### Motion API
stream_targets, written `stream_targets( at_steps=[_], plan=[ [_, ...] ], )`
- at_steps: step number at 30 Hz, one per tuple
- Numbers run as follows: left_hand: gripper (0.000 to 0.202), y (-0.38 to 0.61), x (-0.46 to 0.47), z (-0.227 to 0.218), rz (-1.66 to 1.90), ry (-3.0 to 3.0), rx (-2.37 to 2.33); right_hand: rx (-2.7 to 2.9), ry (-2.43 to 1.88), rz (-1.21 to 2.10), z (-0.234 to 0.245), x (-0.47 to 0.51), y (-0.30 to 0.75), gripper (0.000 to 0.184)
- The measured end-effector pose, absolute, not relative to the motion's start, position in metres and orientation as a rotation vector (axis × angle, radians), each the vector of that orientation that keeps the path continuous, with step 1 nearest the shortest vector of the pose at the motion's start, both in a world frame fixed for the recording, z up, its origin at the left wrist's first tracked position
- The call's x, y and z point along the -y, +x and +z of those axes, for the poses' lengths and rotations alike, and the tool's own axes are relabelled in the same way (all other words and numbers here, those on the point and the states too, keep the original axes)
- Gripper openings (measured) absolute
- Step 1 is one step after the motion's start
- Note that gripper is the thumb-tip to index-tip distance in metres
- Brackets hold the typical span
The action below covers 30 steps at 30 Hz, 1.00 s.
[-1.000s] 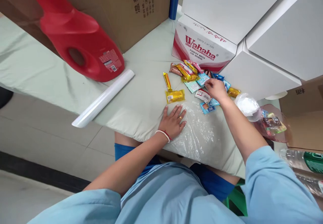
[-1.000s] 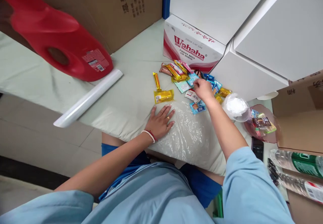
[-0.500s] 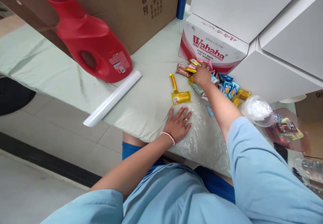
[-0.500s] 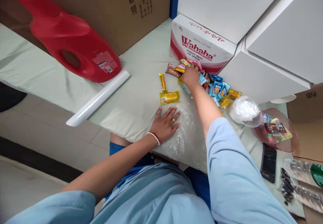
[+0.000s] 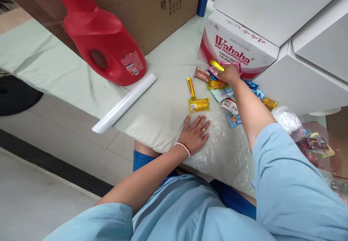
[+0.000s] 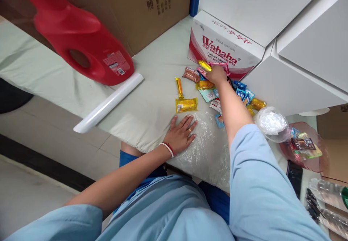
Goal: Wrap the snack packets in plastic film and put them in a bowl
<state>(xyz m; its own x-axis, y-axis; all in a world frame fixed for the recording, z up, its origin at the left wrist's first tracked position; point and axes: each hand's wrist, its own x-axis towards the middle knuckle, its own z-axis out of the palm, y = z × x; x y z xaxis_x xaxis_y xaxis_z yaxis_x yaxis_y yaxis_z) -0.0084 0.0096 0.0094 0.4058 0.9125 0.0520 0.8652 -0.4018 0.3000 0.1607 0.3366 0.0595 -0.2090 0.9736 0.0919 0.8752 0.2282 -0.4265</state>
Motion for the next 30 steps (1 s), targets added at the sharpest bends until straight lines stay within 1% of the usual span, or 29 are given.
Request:
stream_targets(
  at_steps=[3, 5, 8, 10, 12, 13, 16, 20, 23, 25, 27, 30],
  plan=[
    [0.059, -0.009, -0.01, 0.009, 0.306, 2.441, -1.555, 2.013, -1.987, 0.281, 0.073, -0.337, 0.173, 0.04],
    [0.059, -0.009, -0.01, 0.009, 0.298, 2.443, -1.551, 1.992, -1.996, 0.243, 0.078, -0.33, 0.175, 0.045],
    [0.06, -0.009, -0.01, 0.009, 0.278, 2.444, -1.552, 2.07, -1.955, 0.281, 0.08, -0.316, 0.165, 0.057],
    [0.061, -0.008, -0.011, 0.009, 0.269, 2.442, -1.553, 2.132, -1.995, 0.25, 0.079, -0.306, 0.152, 0.06],
    [0.061, -0.008, -0.011, 0.01, 0.265, 2.435, -1.557, 2.177, -2.037, 0.156, 0.079, -0.297, 0.14, 0.059],
    [0.061, -0.008, -0.011, 0.009, 0.264, 2.433, -1.558, 2.196, -2.031, 0.106, 0.079, -0.293, 0.135, 0.055],
    [0.061, -0.008, -0.01, 0.009, 0.261, 2.434, -1.555, 2.254, -1.926, 0.039, 0.08, -0.288, 0.129, 0.036],
    [0.06, -0.009, -0.01, 0.008, 0.273, 2.438, -1.553, 2.177, -1.88, 0.064, 0.086, -0.293, 0.153, 0.03],
    [0.06, -0.008, -0.01, 0.008, 0.287, 2.429, -1.553, 2.027, -1.818, 0.18, 0.101, -0.28, 0.193, 0.036],
    [0.06, -0.008, -0.01, 0.008, 0.303, 2.427, -1.548, 1.906, -1.708, 0.356, 0.114, -0.249, 0.221, 0.042],
    [0.059, -0.008, -0.01, 0.008, 0.322, 2.429, -1.543, 1.866, -1.632, 0.479, 0.124, -0.201, 0.247, 0.043],
    [0.058, -0.008, -0.011, 0.007, 0.335, 2.424, -1.54, 1.916, -1.725, 0.512, 0.125, -0.112, 0.268, 0.033]
  ],
)
